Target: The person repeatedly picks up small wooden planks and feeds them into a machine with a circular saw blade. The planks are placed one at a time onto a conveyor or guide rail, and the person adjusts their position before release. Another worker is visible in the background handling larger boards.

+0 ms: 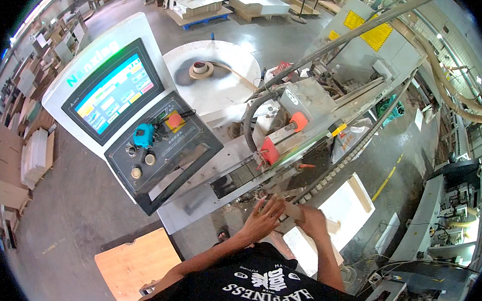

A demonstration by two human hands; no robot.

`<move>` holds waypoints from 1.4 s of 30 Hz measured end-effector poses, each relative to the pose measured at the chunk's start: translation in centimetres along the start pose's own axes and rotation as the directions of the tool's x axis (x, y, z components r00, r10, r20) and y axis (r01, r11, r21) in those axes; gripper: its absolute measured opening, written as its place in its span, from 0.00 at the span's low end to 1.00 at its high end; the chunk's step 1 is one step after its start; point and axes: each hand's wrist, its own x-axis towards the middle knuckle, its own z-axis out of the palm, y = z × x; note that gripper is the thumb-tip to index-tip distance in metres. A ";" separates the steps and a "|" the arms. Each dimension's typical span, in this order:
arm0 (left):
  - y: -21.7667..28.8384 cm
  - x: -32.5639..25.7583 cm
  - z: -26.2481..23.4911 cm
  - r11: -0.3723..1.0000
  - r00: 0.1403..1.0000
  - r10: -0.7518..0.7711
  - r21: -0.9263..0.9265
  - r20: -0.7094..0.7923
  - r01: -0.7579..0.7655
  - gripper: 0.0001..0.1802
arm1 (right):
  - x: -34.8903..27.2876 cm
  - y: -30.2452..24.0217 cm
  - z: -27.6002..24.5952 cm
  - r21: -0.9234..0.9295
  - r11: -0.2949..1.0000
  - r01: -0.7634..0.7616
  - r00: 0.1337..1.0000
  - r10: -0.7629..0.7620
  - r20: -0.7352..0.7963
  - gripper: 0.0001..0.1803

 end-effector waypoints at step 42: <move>-20.8 -13.2 -0.5 0.841 0.860 -0.503 0.184 -0.084 0.509 0.21 | 19.0 -20.7 14.5 0.906 -0.413 -0.089 0.994 -0.094 0.054 0.46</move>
